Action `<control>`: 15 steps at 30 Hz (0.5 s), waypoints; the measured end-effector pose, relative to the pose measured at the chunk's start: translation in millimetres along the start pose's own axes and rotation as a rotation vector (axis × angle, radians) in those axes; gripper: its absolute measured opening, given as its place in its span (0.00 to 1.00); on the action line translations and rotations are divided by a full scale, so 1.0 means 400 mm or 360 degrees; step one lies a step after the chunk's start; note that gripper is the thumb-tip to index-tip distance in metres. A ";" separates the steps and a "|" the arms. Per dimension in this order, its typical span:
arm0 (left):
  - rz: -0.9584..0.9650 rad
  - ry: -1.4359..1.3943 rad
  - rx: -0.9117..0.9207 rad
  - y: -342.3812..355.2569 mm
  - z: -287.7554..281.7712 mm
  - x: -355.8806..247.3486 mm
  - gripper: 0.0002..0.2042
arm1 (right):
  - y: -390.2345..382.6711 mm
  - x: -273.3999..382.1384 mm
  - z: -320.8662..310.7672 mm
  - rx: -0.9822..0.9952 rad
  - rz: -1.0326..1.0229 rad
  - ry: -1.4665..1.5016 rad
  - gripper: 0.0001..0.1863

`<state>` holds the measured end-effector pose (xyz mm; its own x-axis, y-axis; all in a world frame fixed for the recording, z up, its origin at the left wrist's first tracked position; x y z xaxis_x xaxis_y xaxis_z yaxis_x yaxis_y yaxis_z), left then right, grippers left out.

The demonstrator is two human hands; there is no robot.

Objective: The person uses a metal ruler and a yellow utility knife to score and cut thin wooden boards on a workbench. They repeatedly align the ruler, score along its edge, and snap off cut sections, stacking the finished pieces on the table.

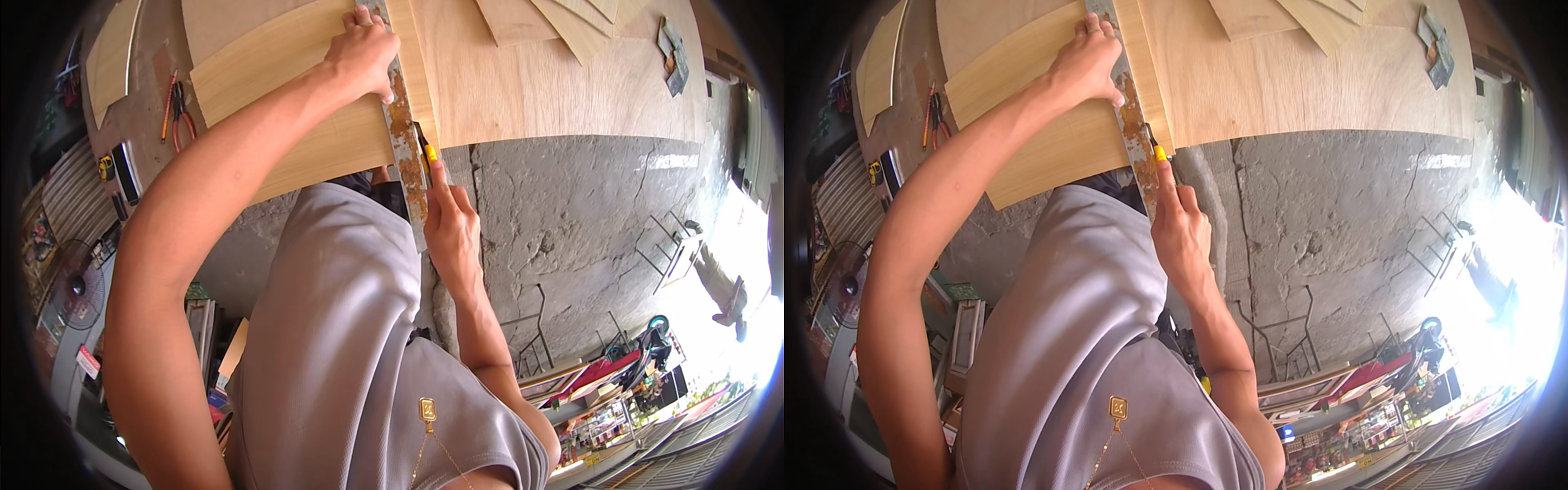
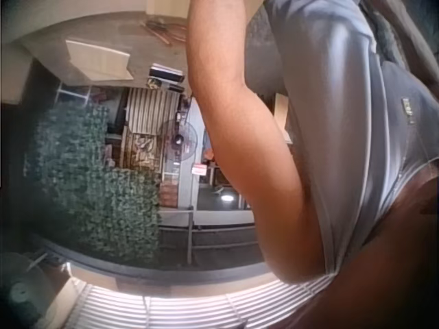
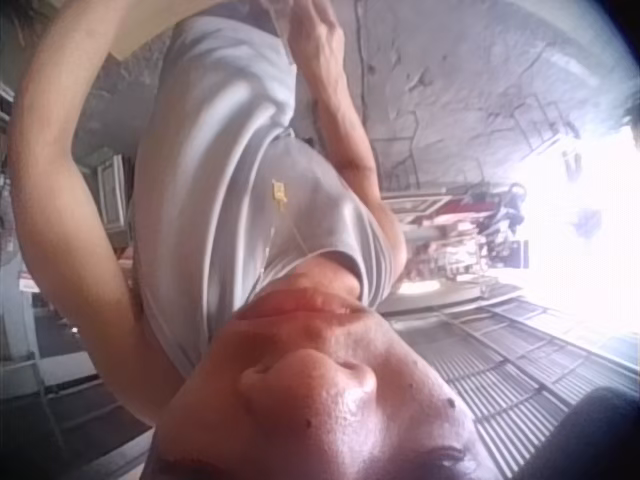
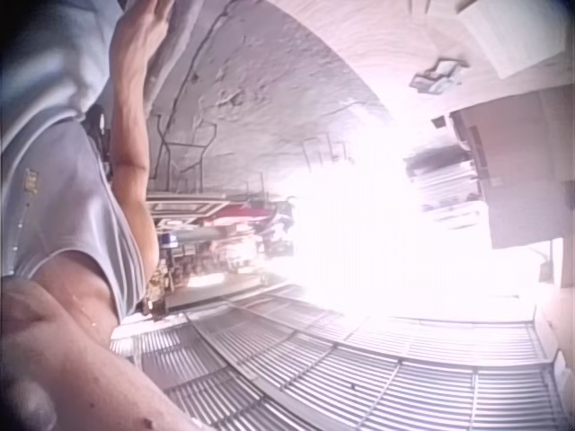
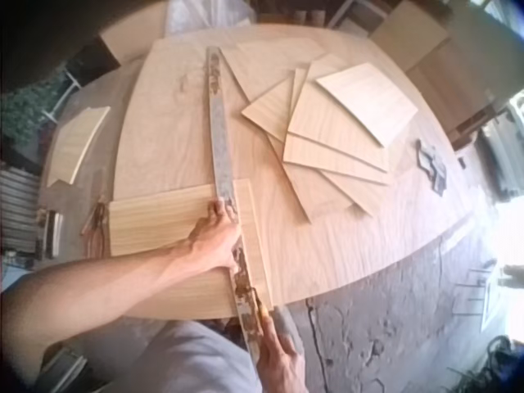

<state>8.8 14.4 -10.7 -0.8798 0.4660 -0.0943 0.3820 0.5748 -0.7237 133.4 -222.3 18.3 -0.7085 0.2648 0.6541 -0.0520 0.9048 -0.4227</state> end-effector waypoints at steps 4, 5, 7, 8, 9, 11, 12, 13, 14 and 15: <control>0.0051 -0.0007 -0.0104 0.001 0.016 0.009 0.56 | -0.037 -0.008 0.010 0.0026 0.0026 0.0011 0.27; 0.0052 -0.0013 -0.0133 0.002 0.021 0.010 0.56 | -0.047 -0.011 0.013 0.0025 0.0021 0.0020 0.27; 0.0072 0.0018 -0.0091 0.008 0.020 0.012 0.57 | -0.059 -0.004 0.006 0.0037 0.0074 0.0012 0.29; 0.0081 0.0034 -0.0070 0.009 0.020 0.012 0.57 | -0.065 -0.002 0.003 0.0042 0.0101 0.0008 0.30; 0.0073 0.0017 -0.0089 0.010 0.022 0.013 0.57 | -0.073 -0.001 0.003 0.0042 0.0102 0.0011 0.30; 0.0058 -0.0018 -0.0126 0.009 0.027 0.013 0.57 | -0.092 -0.006 0.004 0.0043 0.0106 0.0017 0.30; 0.0062 -0.0010 -0.0105 0.009 0.024 0.011 0.57 | -0.100 -0.007 0.005 0.0055 0.0124 -0.0002 0.29; 0.0066 -0.0003 -0.0083 0.010 0.021 0.009 0.57 | -0.109 -0.009 0.006 0.0067 0.0143 -0.0021 0.29; 0.0070 0.0003 -0.0062 0.010 0.019 0.007 0.57 | -0.120 -0.012 0.006 0.0079 0.0161 -0.0040 0.29; 0.0065 -0.0013 -0.0074 0.006 0.020 0.007 0.57 | -0.140 -0.021 0.006 0.0136 0.0222 -0.0030 0.29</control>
<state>5.1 11.6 -18.2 -0.8656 0.4839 -0.1288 0.4299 0.5863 -0.6866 140.4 -276.1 34.9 -0.7259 0.3789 0.5740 -0.0115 0.8277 -0.5610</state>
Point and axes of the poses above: each hand's wrist, its own y-axis towards the middle knuckle, its own z-axis out of the palm, x = y × z, the point moved 2 cm from there along y, towards the middle knuckle, and after that the axes turned 14 degrees about x, right-handed, at the moved point
